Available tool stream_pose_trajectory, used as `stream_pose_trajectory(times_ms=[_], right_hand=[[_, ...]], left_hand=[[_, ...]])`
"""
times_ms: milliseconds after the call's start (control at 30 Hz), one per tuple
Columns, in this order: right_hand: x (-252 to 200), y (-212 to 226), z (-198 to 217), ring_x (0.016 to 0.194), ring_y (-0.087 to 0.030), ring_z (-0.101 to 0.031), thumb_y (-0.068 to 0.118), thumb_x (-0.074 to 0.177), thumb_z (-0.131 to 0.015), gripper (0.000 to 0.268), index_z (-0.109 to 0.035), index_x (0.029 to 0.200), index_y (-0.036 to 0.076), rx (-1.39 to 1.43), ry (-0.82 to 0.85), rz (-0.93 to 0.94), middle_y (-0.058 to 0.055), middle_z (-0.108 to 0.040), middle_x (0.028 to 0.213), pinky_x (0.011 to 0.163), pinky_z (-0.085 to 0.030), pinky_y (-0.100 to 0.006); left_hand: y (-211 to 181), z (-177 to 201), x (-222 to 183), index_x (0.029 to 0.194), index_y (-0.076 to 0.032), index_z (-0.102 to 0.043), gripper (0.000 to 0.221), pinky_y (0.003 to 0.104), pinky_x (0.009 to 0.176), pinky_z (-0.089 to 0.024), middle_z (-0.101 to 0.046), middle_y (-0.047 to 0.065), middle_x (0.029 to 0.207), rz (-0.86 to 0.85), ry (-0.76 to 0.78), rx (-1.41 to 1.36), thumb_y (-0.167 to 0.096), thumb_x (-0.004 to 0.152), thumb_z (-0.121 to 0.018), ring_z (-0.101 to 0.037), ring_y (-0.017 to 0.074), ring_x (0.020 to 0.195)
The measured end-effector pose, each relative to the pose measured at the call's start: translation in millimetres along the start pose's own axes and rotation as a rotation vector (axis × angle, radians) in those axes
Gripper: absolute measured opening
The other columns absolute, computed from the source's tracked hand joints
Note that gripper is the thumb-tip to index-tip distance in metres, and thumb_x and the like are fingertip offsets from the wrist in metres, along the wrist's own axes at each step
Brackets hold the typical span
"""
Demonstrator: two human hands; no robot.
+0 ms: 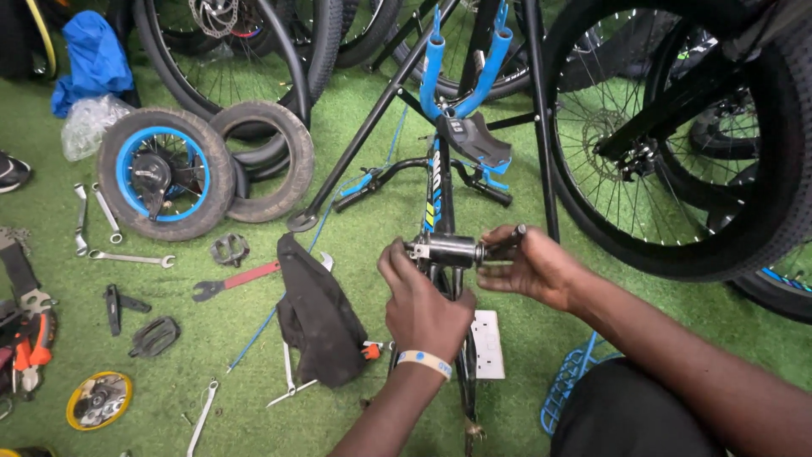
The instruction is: Cleaning a bicycle bottom bracket with a cloth and attempting to install it into the frame by hand.
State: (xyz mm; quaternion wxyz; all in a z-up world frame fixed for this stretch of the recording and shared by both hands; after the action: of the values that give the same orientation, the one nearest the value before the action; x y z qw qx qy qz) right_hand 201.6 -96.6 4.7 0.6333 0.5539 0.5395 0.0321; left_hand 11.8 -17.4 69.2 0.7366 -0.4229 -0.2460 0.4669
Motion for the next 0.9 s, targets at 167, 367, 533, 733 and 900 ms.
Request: stream_pose_trajectory(times_ms=[167, 367, 533, 733, 900], right_hand=[[-15, -12, -15, 0.078, -0.037, -0.075, 0.033, 0.085, -0.065, 0.035, -0.070, 0.099, 0.002, -0.019, 0.046, -0.140, -0.021, -0.072, 0.088, 0.072, -0.065, -0.050], [-27, -12, -71, 0.097, -0.035, -0.074, 0.033, 0.089, -0.065, 0.038, -0.062, 0.113, 0.003, 0.020, 0.063, -0.129, -0.021, -0.070, 0.108, 0.085, -0.062, -0.047], [-13, -17, -113, 0.101, -0.035, -0.073, 0.019, 0.087, -0.068, 0.031, -0.058, 0.110, 0.001, 0.107, 0.074, -0.050, -0.019, -0.065, 0.110, 0.087, -0.063, -0.045], [-22, 50, -95, 0.092, -0.026, -0.075, 0.019, 0.086, -0.071, 0.029, -0.067, 0.112, 0.007, -0.204, -0.187, 0.495, -0.012, -0.074, 0.110, 0.068, -0.063, -0.038], [-23, 10, -127, 0.081, -0.036, -0.077, 0.033, 0.090, -0.062, 0.027, -0.054, 0.089, 0.008, -0.250, 0.154, -0.047, -0.023, -0.075, 0.095, 0.067, -0.064, -0.047]], left_hand=[[2, 7, 3, 0.144, -0.001, -0.031, 0.097, 0.071, 0.075, -0.062, -0.033, 0.017, 0.139, -0.084, -0.046, -0.067, -0.015, 0.059, -0.077, -0.066, 0.0585, 0.095], [4, 56, 28, 0.141, 0.007, -0.042, 0.091, 0.073, 0.087, -0.056, -0.039, 0.027, 0.136, -0.231, 0.008, -0.081, -0.012, 0.058, -0.075, -0.058, 0.0649, 0.109], [31, 81, 61, 0.141, -0.004, -0.051, 0.094, 0.066, 0.099, -0.053, -0.046, 0.017, 0.142, -0.279, 0.045, -0.023, -0.024, 0.053, -0.077, -0.058, 0.0565, 0.117], [37, 84, 70, 0.139, -0.011, -0.058, 0.092, 0.056, 0.108, -0.050, -0.055, 0.012, 0.142, -0.259, 0.047, -0.029, -0.029, 0.051, -0.079, -0.057, 0.0456, 0.127], [44, 82, 69, 0.136, -0.011, -0.060, 0.089, 0.051, 0.113, -0.045, -0.058, 0.011, 0.144, -0.288, 0.017, -0.075, -0.025, 0.051, -0.080, -0.052, 0.0384, 0.135]])
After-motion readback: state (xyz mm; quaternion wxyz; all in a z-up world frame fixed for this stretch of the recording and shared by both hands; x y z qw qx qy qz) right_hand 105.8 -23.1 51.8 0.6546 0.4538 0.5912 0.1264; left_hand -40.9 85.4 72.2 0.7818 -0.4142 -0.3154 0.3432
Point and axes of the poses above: each hand's wrist, its own x-axis towards the middle knuckle, its own z-axis out of the back of the hand, y = z × x, the point moved 9 cm from there along x, towards the middle knuckle
